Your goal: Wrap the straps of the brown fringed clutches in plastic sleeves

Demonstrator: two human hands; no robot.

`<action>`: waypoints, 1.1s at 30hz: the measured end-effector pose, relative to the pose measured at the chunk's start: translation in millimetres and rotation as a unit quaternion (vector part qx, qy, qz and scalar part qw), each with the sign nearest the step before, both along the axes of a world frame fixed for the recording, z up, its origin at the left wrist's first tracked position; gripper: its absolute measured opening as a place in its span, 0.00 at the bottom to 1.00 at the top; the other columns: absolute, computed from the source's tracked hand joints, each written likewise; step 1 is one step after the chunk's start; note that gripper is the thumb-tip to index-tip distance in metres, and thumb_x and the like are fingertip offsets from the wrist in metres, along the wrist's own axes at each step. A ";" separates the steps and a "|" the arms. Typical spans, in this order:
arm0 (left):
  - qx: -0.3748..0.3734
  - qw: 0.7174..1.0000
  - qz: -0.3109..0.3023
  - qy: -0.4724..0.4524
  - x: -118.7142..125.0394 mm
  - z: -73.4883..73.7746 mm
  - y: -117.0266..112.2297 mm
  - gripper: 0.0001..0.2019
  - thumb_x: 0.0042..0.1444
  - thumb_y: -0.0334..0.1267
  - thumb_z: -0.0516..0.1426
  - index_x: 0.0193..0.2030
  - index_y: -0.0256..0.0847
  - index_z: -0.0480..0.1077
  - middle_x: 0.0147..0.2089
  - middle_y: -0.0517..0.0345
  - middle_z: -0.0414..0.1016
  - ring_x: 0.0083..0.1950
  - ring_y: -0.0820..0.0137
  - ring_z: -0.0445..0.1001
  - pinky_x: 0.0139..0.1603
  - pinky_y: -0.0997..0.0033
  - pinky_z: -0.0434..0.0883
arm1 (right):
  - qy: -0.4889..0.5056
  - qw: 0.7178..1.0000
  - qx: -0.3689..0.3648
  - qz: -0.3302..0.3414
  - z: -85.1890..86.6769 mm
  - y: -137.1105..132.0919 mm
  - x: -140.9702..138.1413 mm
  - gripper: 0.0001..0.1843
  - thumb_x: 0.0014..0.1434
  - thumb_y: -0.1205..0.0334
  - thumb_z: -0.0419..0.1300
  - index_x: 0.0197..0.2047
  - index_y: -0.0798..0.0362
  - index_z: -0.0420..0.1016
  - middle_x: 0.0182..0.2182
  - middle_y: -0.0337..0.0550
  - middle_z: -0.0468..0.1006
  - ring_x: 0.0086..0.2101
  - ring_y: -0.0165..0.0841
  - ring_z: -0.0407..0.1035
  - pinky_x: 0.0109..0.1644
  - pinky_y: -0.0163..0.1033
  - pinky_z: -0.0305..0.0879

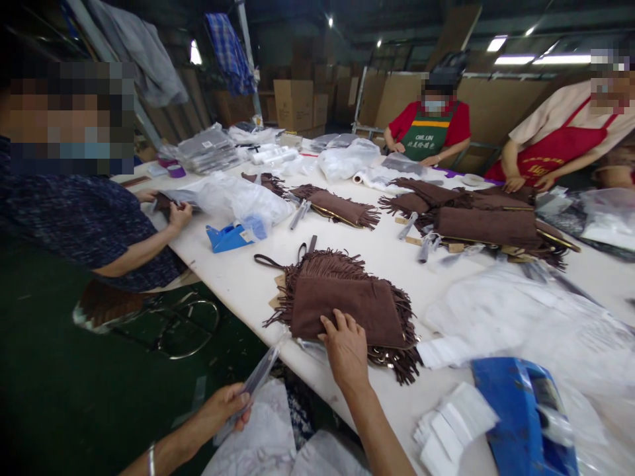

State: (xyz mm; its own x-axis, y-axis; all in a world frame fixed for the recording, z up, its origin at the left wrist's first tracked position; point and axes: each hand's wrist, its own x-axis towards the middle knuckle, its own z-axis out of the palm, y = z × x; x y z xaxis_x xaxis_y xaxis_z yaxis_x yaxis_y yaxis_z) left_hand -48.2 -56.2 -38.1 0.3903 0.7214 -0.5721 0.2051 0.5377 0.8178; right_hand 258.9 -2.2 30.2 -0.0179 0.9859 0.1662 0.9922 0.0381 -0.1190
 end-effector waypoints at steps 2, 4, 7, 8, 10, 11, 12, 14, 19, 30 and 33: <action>0.007 1.000 -0.016 -0.008 2.4 9.0 3.6 0.27 0.50 0.63 0.58 0.33 0.35 0.67 0.29 0.53 0.74 0.28 0.71 0.69 0.31 0.72 0.61 | -0.001 1.000 0.002 0.000 0.3 -0.1 -1.2 0.20 0.62 0.57 0.58 0.57 0.42 0.70 0.59 0.46 0.66 0.55 0.46 0.58 0.53 0.48 0.56; 0.010 1.000 -0.016 -0.016 10.1 18.6 10.7 0.26 0.52 0.61 0.57 0.37 0.35 0.69 0.33 0.51 0.75 0.32 0.69 0.72 0.34 0.72 0.62 | -0.002 1.000 0.004 0.000 0.8 -0.4 -2.2 0.20 0.61 0.58 0.58 0.57 0.42 0.70 0.60 0.46 0.66 0.56 0.45 0.58 0.53 0.48 0.56; 0.015 0.999 0.020 -0.030 25.8 25.3 22.9 0.26 0.50 0.61 0.59 0.41 0.37 0.68 0.37 0.51 0.76 0.36 0.66 0.73 0.35 0.72 0.63 | -0.002 1.000 0.005 0.000 0.8 -0.9 -2.3 0.20 0.61 0.58 0.58 0.57 0.43 0.70 0.59 0.46 0.66 0.56 0.45 0.58 0.53 0.48 0.56; 0.023 0.999 0.029 -0.037 30.1 25.0 26.1 0.26 0.49 0.61 0.59 0.40 0.37 0.68 0.35 0.52 0.76 0.34 0.67 0.73 0.35 0.72 0.63 | 0.000 1.000 0.005 0.001 0.5 -1.1 -1.8 0.20 0.62 0.58 0.58 0.58 0.42 0.70 0.59 0.46 0.66 0.56 0.45 0.58 0.53 0.47 0.56; 0.040 0.998 0.031 -0.035 34.9 21.7 30.4 0.24 0.49 0.59 0.60 0.34 0.36 0.68 0.29 0.56 0.74 0.28 0.70 0.70 0.32 0.72 0.62 | 0.003 1.000 0.004 0.001 -0.4 -1.1 -0.5 0.20 0.61 0.58 0.59 0.57 0.42 0.70 0.59 0.45 0.67 0.56 0.44 0.58 0.53 0.47 0.56; 0.047 0.998 0.029 -0.026 35.3 19.5 31.4 0.22 0.49 0.58 0.60 0.32 0.36 0.67 0.26 0.57 0.72 0.26 0.71 0.67 0.31 0.73 0.61 | 0.004 1.000 0.003 0.001 -1.0 -1.0 0.2 0.20 0.61 0.58 0.59 0.57 0.42 0.70 0.59 0.45 0.67 0.56 0.44 0.58 0.53 0.47 0.56; 0.055 0.998 0.025 -0.014 34.6 17.3 31.9 0.21 0.50 0.56 0.59 0.30 0.37 0.66 0.24 0.58 0.71 0.25 0.72 0.66 0.30 0.73 0.60 | 0.005 1.000 0.002 0.002 -1.6 -0.9 0.9 0.20 0.61 0.57 0.59 0.57 0.41 0.70 0.59 0.45 0.67 0.56 0.44 0.58 0.53 0.47 0.56; 0.073 0.997 0.014 0.009 31.3 13.3 31.8 0.19 0.52 0.53 0.58 0.28 0.37 0.66 0.23 0.59 0.70 0.25 0.72 0.65 0.30 0.73 0.59 | 0.004 1.000 0.000 0.002 -2.3 -0.5 2.1 0.20 0.61 0.57 0.59 0.57 0.41 0.70 0.59 0.45 0.66 0.56 0.45 0.58 0.53 0.47 0.57; 0.085 0.996 -0.002 0.018 24.7 2.7 29.9 0.18 0.56 0.52 0.54 0.29 0.37 0.66 0.23 0.60 0.69 0.24 0.73 0.62 0.28 0.73 0.56 | 0.006 1.000 -0.002 0.004 -0.3 0.4 2.6 0.20 0.61 0.57 0.60 0.57 0.40 0.70 0.59 0.44 0.66 0.55 0.45 0.59 0.52 0.47 0.57; 0.084 0.996 0.019 0.011 25.3 -0.1 27.2 0.21 0.53 0.57 0.57 0.30 0.38 0.65 0.23 0.61 0.67 0.25 0.73 0.63 0.30 0.73 0.59 | 0.012 1.000 -0.003 0.005 0.8 1.2 3.9 0.20 0.61 0.56 0.60 0.56 0.40 0.70 0.59 0.44 0.67 0.55 0.45 0.59 0.52 0.47 0.58; 0.059 0.998 0.025 -0.007 29.3 5.7 29.1 0.23 0.52 0.59 0.58 0.31 0.37 0.65 0.24 0.60 0.68 0.24 0.73 0.64 0.29 0.74 0.59 | 0.009 1.000 0.000 0.004 -0.4 1.6 3.6 0.20 0.60 0.57 0.60 0.56 0.40 0.70 0.59 0.44 0.67 0.55 0.45 0.59 0.52 0.47 0.58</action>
